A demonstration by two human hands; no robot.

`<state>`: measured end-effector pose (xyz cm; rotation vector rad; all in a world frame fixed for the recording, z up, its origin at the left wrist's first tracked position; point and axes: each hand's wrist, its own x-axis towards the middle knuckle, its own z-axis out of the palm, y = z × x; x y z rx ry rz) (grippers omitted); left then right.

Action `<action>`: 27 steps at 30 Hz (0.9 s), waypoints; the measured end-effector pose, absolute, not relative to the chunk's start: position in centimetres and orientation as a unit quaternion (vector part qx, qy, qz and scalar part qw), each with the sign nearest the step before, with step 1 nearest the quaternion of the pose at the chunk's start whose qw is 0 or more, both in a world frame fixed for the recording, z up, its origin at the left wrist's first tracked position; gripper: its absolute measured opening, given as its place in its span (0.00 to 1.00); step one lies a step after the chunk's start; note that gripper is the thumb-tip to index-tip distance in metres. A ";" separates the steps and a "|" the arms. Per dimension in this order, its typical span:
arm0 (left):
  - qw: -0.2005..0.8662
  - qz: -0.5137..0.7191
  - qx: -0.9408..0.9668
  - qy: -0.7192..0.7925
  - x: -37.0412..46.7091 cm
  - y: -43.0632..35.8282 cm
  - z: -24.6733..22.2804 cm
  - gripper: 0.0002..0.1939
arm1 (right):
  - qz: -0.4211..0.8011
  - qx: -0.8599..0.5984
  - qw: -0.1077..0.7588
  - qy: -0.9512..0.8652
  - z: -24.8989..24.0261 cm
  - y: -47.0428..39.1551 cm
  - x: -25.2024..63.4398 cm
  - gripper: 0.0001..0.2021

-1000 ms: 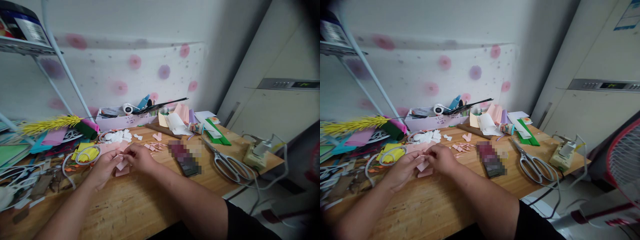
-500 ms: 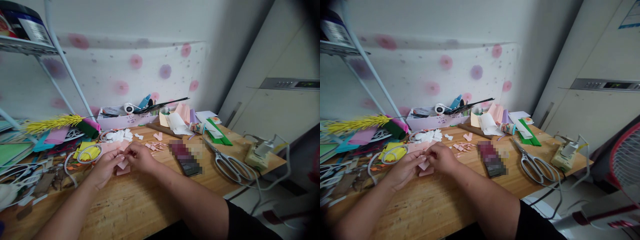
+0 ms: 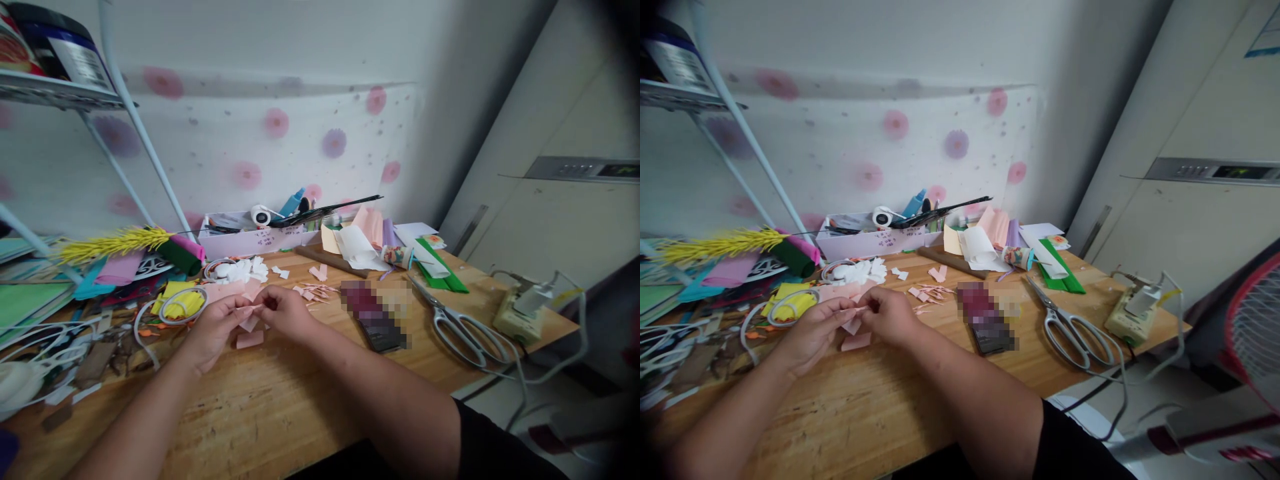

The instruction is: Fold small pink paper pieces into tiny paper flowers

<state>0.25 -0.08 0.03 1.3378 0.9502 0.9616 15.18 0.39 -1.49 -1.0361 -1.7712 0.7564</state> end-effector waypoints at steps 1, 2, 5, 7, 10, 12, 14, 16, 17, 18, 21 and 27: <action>0.573 0.413 0.578 0.408 0.2 -0.1 0.0 0.09 | 0.319 -0.420 0.462 -0.713 -1.4 0.3 15.2 0.04; 0.568 0.415 0.582 0.409 0.2 0.0 0.0 0.09 | 0.332 -0.419 0.463 -0.707 -1.2 0.3 15.2 0.04; 0.553 0.427 0.586 0.410 0.3 0.0 -0.1 0.09 | 0.367 -0.408 0.466 -0.694 -1.1 0.3 15.2 0.05; 0.546 0.441 0.584 0.408 0.3 0.0 -0.1 0.09 | 0.374 -0.403 0.470 -0.690 -1.2 0.4 15.1 0.06; 0.531 0.456 0.582 0.414 0.4 -0.1 -0.2 0.09 | 0.363 -0.406 0.484 -0.685 -1.4 0.5 15.0 0.06; 0.508 0.462 0.591 0.424 0.5 -0.1 -0.2 0.10 | 0.352 -0.413 0.498 -0.676 -1.4 0.5 14.8 0.03; 0.484 0.470 0.601 0.427 0.5 -0.1 -0.2 0.10 | 0.352 -0.420 0.510 -0.664 -1.2 0.4 14.7 0.03; 0.469 0.480 0.602 0.432 0.6 -0.2 -0.2 0.10 | 0.358 -0.426 0.520 -0.648 -1.0 0.3 14.6 0.02; 0.467 0.485 0.600 0.433 0.6 -0.2 -0.2 0.10 | 0.361 -0.430 0.526 -0.639 -1.0 0.3 14.7 0.02; 0.467 0.487 0.597 0.433 0.6 -0.2 -0.2 0.10 | 0.364 -0.432 0.531 -0.631 -1.1 0.4 14.7 0.02; 0.467 0.492 0.593 0.434 0.6 -0.2 -0.1 0.09 | 0.382 -0.431 0.554 -0.601 -1.4 0.8 15.1 0.02; 0.466 0.491 0.593 0.436 0.6 -0.3 0.3 0.10 | 0.428 -0.384 0.548 -0.607 -1.6 1.1 15.3 0.08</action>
